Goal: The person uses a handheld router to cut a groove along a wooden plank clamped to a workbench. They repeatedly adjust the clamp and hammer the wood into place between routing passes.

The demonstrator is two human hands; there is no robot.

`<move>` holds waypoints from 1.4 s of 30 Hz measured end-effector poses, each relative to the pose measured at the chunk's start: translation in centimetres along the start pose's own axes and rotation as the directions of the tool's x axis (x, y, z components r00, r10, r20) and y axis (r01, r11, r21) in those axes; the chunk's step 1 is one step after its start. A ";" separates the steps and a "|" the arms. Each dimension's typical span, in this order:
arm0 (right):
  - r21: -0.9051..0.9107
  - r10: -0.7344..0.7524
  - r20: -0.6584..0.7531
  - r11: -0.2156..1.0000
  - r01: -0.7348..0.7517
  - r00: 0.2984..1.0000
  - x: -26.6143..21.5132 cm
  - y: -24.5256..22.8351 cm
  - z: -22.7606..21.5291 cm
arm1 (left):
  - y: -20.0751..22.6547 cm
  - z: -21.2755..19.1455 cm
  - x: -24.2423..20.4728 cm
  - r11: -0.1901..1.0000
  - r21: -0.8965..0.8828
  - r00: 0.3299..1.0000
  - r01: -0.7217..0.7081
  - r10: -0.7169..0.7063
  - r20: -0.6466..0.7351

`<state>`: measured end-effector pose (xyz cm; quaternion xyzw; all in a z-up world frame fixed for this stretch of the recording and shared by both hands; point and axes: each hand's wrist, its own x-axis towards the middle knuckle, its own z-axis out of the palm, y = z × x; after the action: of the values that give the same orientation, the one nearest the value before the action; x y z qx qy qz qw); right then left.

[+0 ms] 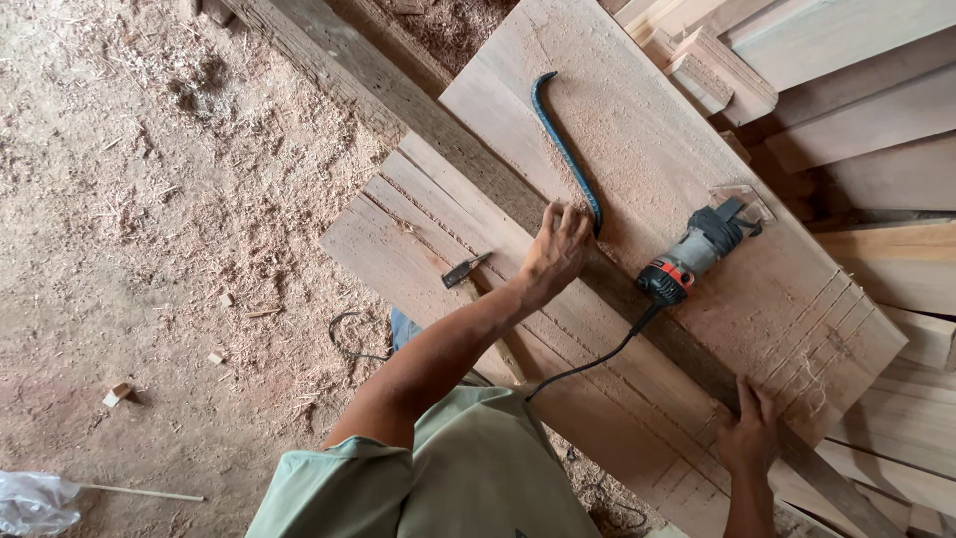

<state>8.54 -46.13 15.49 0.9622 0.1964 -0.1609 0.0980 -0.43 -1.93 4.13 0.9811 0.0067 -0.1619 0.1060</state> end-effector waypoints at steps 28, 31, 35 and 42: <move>0.023 0.020 0.064 0.999 -0.022 0.998 -0.2 0.2 -0.2 | 0.3 3.2 3.2 0.999 -0.029 0.999 0.026 -0.025 0.032; -0.018 0.082 0.089 0.997 -0.081 0.993 -0.1 0.3 -0.1 | 0.3 3.0 2.9 0.999 -0.015 0.999 0.033 -0.033 0.020; 0.030 0.075 0.066 0.997 -0.077 0.995 -0.1 0.3 0.1 | 0.1 2.6 2.2 1.000 0.027 0.999 0.002 -0.003 0.051; 0.021 0.095 0.108 0.995 -0.097 0.990 -0.1 0.5 0.0 | 0.0 2.7 2.1 1.000 0.010 0.999 -0.016 0.016 0.032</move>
<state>8.68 -46.65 15.54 0.9619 0.1422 -0.2096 0.1031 0.71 -2.53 0.98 0.9789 -0.0038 -0.1767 0.1022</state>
